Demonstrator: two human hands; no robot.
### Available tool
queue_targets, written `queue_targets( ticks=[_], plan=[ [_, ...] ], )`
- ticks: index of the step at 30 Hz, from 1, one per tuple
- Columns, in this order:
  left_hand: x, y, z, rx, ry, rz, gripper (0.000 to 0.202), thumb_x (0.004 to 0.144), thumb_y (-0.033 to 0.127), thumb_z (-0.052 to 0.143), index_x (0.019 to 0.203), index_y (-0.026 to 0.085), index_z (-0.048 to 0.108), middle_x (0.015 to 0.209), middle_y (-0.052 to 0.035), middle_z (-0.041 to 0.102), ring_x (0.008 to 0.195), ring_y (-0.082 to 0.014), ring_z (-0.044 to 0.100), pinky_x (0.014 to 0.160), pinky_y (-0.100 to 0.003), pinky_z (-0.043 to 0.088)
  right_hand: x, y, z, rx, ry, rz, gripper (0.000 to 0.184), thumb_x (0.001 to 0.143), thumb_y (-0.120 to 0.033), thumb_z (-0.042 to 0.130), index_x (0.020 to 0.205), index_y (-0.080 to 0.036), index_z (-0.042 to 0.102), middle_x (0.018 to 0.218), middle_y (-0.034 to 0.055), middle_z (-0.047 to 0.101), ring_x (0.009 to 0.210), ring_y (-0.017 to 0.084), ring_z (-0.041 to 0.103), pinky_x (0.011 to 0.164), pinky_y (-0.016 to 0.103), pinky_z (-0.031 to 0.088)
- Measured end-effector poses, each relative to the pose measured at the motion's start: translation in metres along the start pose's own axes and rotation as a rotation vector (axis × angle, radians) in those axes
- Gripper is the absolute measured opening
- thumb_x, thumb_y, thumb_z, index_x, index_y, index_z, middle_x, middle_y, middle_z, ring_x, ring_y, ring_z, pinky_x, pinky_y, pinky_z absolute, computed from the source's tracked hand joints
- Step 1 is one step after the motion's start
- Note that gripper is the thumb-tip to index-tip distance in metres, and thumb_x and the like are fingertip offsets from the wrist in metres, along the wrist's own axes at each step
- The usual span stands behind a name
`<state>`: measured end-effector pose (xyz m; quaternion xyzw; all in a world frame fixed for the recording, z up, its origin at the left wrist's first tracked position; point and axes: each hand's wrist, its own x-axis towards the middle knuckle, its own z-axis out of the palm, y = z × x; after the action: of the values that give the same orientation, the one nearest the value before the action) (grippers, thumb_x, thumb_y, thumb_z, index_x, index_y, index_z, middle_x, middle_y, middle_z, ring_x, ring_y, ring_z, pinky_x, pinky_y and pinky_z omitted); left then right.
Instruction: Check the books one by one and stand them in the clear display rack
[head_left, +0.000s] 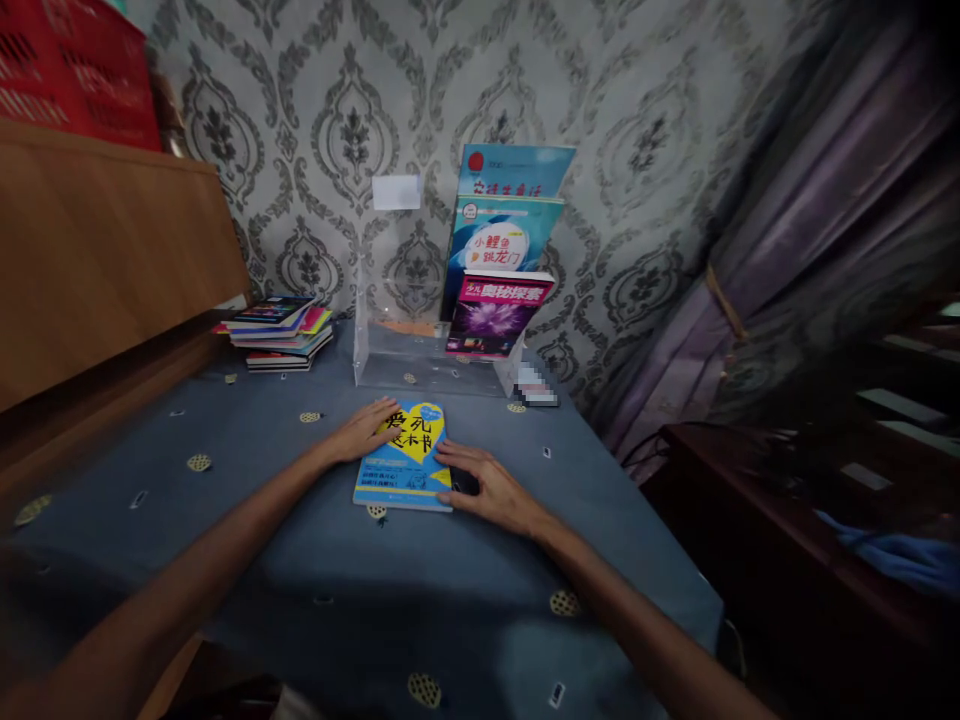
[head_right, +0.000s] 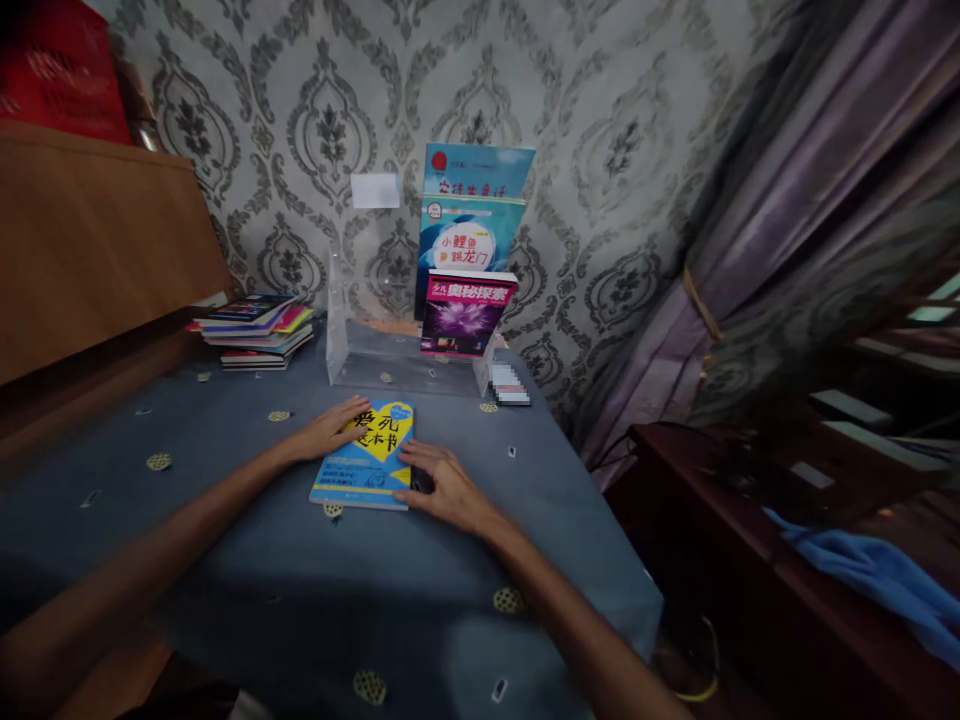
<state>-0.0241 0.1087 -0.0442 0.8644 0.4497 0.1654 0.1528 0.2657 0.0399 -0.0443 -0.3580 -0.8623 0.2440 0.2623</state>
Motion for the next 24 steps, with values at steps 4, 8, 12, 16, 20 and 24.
queue_targets(
  ticks=[4,8,12,16,20,24],
  plan=[
    [0.003,-0.006,0.005,0.010,0.003,-0.002,0.066,0.100,0.055,0.037,0.151,0.013,0.039,0.161,-0.0129,0.031,0.152,-0.0253,0.022,0.124,-0.043,0.017,0.032,0.011,0.000,-0.121,-0.017,0.034,0.060,0.091,-0.048,0.062,0.142,-0.017,0.055,0.151,0.0153,0.049,0.142,0.029,0.043,0.119,0.050,0.032],
    [0.000,-0.003,0.008,0.027,0.004,-0.018,0.066,0.101,0.055,0.033,0.153,0.014,0.036,0.163,-0.0120,0.029,0.153,-0.0244,0.018,0.124,-0.043,0.016,0.075,0.024,0.005,-0.242,-0.047,0.133,0.060,0.096,-0.045,0.051,0.147,-0.013,0.047,0.156,0.0161,0.041,0.148,0.029,0.034,0.121,0.051,0.027],
    [0.000,0.001,0.008,0.038,0.006,-0.040,0.066,0.101,0.054,0.032,0.153,0.014,0.035,0.163,-0.0116,0.027,0.153,-0.0240,0.017,0.124,-0.043,0.014,0.098,0.025,0.012,-0.329,-0.067,0.256,0.061,0.099,-0.042,0.043,0.151,-0.008,0.040,0.160,0.0173,0.034,0.151,0.027,0.026,0.123,0.048,0.023],
    [-0.003,0.004,0.011,0.077,0.052,-0.084,0.065,0.100,0.055,0.034,0.151,0.015,0.038,0.163,-0.0126,0.029,0.153,-0.0255,0.019,0.123,-0.043,0.018,0.097,0.017,0.016,-0.374,-0.077,0.305,0.061,0.102,-0.038,0.034,0.153,-0.005,0.033,0.162,0.0168,0.027,0.153,0.025,0.017,0.123,0.047,0.020],
    [-0.006,0.008,0.016,0.136,0.131,-0.195,0.066,0.098,0.056,0.038,0.148,0.012,0.042,0.161,-0.0171,0.031,0.151,-0.0299,0.024,0.120,-0.044,0.024,0.080,0.007,0.024,-0.416,-0.063,0.313,0.062,0.102,-0.040,0.032,0.154,-0.007,0.032,0.163,0.0172,0.024,0.154,0.028,0.015,0.122,0.052,0.021],
    [-0.008,0.014,0.019,0.180,0.175,-0.276,0.062,0.099,0.051,0.041,0.146,0.011,0.044,0.158,-0.0191,0.037,0.149,-0.0317,0.030,0.119,-0.046,0.026,0.049,-0.004,0.037,-0.428,-0.034,0.245,0.067,0.102,-0.049,0.030,0.156,-0.009,0.031,0.164,0.0176,0.023,0.152,0.031,0.021,0.121,0.055,0.023]
  ],
)
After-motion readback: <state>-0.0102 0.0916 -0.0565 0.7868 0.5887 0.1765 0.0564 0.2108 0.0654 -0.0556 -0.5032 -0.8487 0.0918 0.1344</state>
